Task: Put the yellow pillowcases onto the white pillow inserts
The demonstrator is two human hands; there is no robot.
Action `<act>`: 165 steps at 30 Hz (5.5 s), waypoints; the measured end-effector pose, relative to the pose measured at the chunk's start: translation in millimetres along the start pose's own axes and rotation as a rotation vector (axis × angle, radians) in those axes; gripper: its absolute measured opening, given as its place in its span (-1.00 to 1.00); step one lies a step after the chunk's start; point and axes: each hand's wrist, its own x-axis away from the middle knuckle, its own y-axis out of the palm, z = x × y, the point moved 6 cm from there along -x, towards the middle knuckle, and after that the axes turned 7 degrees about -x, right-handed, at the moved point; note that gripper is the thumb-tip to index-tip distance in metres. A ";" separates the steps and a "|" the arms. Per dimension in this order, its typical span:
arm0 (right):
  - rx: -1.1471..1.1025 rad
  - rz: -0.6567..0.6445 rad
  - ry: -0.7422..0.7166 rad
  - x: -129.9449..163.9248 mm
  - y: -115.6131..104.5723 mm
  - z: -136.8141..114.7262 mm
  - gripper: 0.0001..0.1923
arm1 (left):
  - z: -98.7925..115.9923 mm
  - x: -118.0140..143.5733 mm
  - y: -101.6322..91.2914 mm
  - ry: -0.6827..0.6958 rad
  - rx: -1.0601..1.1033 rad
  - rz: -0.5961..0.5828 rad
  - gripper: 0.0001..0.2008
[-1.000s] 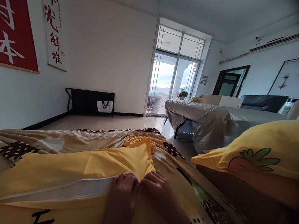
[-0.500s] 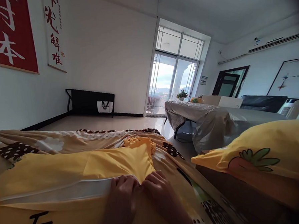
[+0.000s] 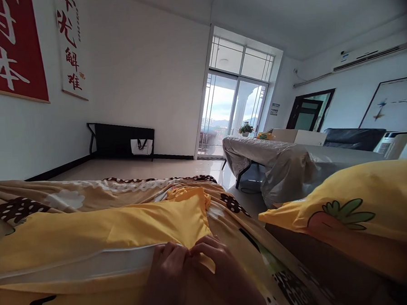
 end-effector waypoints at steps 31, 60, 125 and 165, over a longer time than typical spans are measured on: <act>0.175 0.229 -0.198 -5.1 33.6 2.7 -0.88 | -20.0 -5.7 -7.2 -0.015 -0.188 -0.086 -0.74; 0.167 0.444 -0.226 -2.8 66.0 -8.2 -0.84 | -32.9 -11.5 -22.7 -0.238 -0.352 -0.400 -0.63; 0.214 0.261 -0.214 -54.3 148.6 -73.8 -0.78 | -119.5 21.2 -110.9 -0.399 -0.219 -0.436 -0.71; 0.297 -0.049 0.043 -109.3 220.7 -150.0 -0.85 | -190.9 58.3 -187.2 -0.445 -0.267 -0.449 -0.68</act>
